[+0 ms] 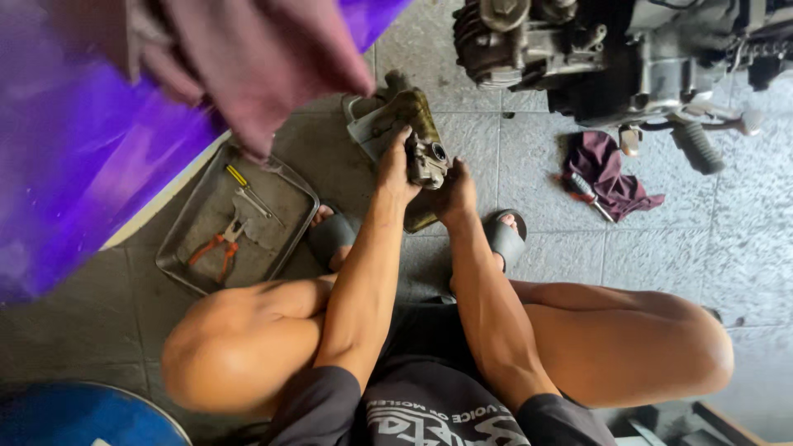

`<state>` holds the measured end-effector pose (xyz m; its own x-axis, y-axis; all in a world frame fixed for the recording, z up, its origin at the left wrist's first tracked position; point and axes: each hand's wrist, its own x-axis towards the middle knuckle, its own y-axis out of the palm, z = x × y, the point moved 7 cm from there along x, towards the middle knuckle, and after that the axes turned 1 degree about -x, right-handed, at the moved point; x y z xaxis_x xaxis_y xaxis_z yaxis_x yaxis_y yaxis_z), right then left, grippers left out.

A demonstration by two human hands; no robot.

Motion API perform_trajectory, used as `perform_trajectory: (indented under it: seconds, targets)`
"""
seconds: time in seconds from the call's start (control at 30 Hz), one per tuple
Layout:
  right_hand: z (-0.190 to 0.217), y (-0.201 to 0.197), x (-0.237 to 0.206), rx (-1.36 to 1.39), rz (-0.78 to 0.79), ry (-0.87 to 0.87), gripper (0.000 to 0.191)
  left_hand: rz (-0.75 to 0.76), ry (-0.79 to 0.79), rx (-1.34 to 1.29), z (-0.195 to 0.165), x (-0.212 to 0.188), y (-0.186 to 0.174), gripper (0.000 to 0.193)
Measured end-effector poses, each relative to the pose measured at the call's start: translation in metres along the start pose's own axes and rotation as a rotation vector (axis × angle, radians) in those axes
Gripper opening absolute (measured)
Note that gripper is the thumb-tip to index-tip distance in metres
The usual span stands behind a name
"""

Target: The person retrieves a wrench from a tool cart and uses it to loosen and remove bolts from a motorcycle engine component. They then detach the component, place it in a metal tray, and inspect it.

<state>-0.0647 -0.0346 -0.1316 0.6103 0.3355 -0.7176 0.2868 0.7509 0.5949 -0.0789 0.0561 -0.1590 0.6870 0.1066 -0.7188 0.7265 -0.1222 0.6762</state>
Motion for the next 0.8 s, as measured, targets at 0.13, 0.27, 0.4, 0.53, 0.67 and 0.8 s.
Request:
perform_trajectory:
  seconds: [0.13, 0.27, 0.4, 0.53, 0.67, 0.8]
  targets:
    - [0.009, 0.011, -0.018, -0.379, 0.171, -0.275, 0.049, -0.264, 0.174, -0.049, 0.005, -0.005, -0.009, 0.045]
    - [0.041, 0.024, -0.036, -1.313, 0.004, -0.715, 0.066, -0.23, 0.145, 0.111, 0.013, -0.002, -0.013, 0.054]
    - [0.055, 0.027, -0.034, -1.341, 0.053, -0.665, 0.061, -0.045, 0.04, -0.057, 0.019, 0.009, -0.014, 0.039]
    - [0.062, 0.031, -0.046, -1.352, 0.135, -0.637, 0.06, -0.075, 0.01, -0.234, 0.022, 0.022, -0.012, 0.021]
    - [0.062, 0.034, -0.052, -1.312, 0.118, -0.66, 0.062, -0.113, -0.073, 0.193, 0.032, 0.017, -0.015, 0.028]
    - [0.067, 0.043, -0.041, -1.34, 0.052, -0.754, 0.061, -0.09, -0.043, 0.149, 0.034, 0.007, -0.005, 0.031]
